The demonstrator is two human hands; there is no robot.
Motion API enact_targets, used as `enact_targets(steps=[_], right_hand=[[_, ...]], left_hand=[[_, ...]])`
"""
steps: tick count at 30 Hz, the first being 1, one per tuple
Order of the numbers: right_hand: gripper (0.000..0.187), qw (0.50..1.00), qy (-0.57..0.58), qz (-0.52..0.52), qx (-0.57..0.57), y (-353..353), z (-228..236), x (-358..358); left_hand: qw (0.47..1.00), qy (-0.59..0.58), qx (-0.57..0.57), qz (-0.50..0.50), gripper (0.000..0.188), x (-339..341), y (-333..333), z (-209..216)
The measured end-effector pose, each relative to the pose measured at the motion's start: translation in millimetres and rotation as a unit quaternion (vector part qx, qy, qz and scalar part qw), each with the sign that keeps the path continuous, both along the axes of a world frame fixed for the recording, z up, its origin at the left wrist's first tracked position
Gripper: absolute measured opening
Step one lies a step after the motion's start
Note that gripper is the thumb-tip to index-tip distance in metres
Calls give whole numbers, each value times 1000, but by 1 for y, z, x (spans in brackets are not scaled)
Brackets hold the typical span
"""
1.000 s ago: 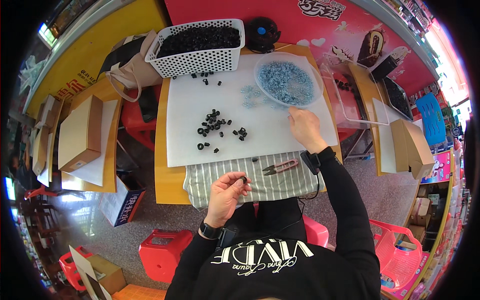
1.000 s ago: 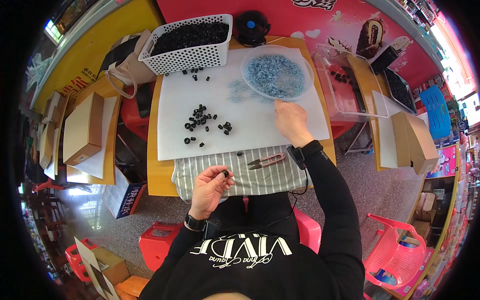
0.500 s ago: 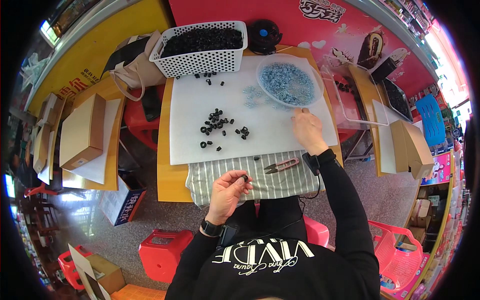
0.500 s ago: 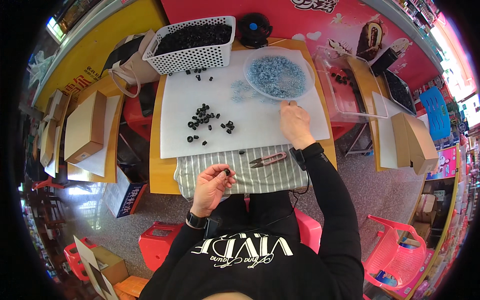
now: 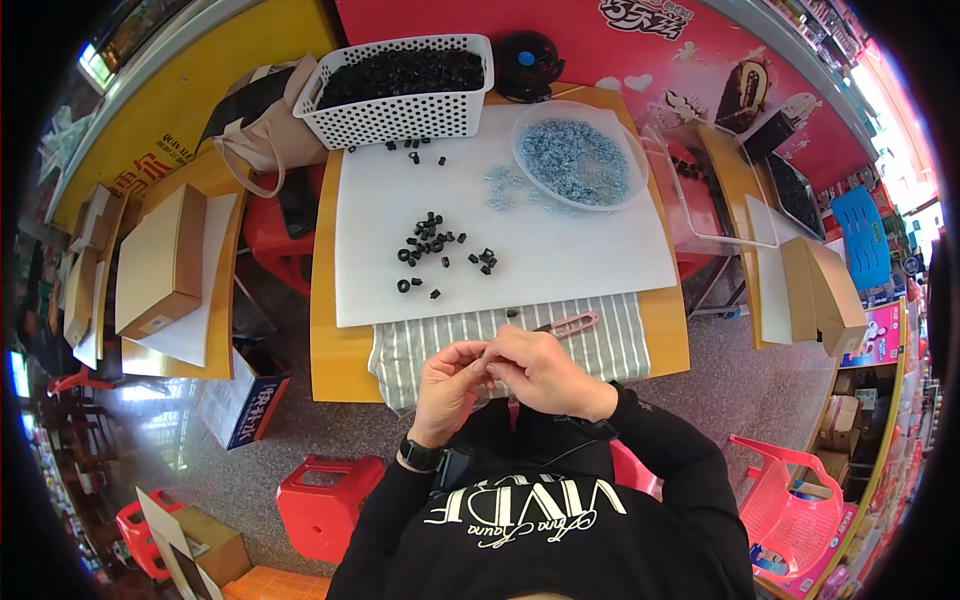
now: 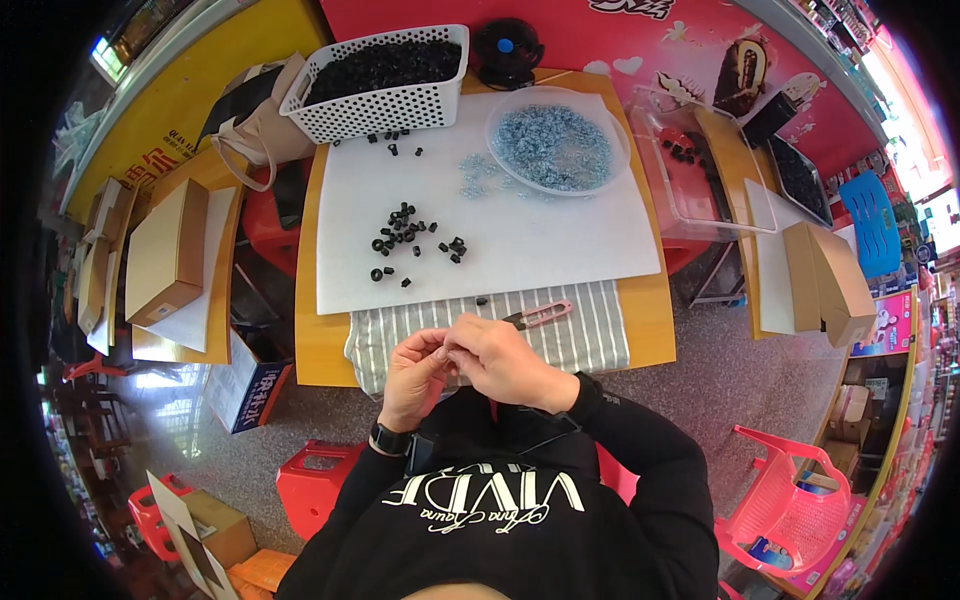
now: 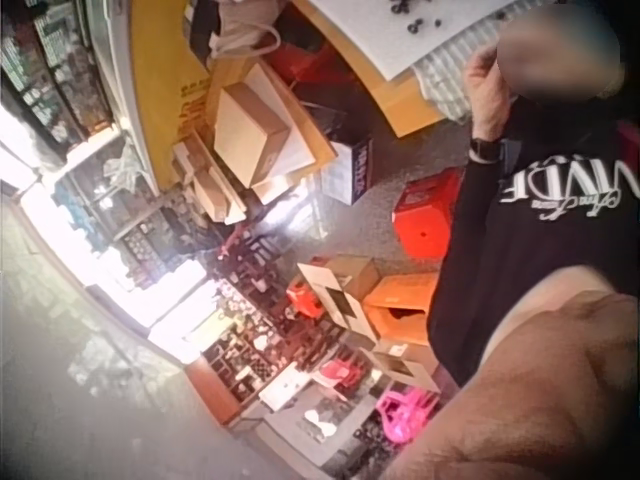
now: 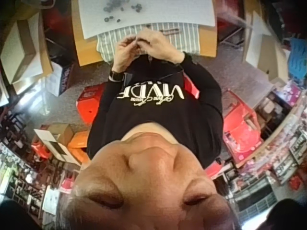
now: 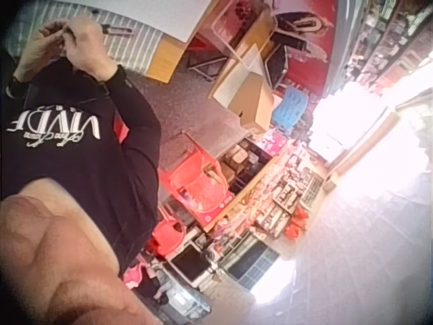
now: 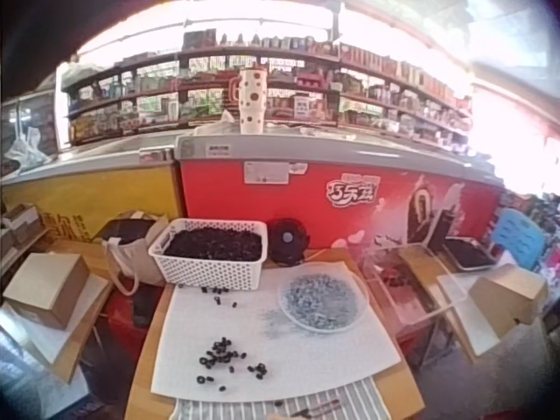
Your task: The person sits on the floor at a low table and repeatedly picks up small black plastic components from a white basket. They manipulate the parts with their hands, appearing to fit them together or inspect them, and place the assembled or sorted items back onto the table.
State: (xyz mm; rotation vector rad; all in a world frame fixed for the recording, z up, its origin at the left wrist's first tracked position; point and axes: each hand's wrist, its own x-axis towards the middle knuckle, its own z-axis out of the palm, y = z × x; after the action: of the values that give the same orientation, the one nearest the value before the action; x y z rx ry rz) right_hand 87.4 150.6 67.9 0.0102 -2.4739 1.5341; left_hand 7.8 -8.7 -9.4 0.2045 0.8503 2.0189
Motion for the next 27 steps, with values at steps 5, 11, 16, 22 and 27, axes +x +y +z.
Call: enact_targets(steps=[5,11,16,22,27], right_hand=[[7,985,-92,-7,-143,8,-4,-1],[10,989,-127,31,-74,13,9,-5],[22,995,-67,-70,-36,36,5,-13],[16,942,-27,-205,264,124,-24,-35],[15,919,-101,-193,328,137,-33,-43]], left_hand=[[999,0,33,-32,23,-1,-5,-2],[998,-1,48,-50,24,-3,-5,-5],[995,-28,77,-54,24,-6,-8,-6],[992,-84,88,-40,24,-11,-9,-6],[990,-105,87,-39,22,-12,-7,-6]])
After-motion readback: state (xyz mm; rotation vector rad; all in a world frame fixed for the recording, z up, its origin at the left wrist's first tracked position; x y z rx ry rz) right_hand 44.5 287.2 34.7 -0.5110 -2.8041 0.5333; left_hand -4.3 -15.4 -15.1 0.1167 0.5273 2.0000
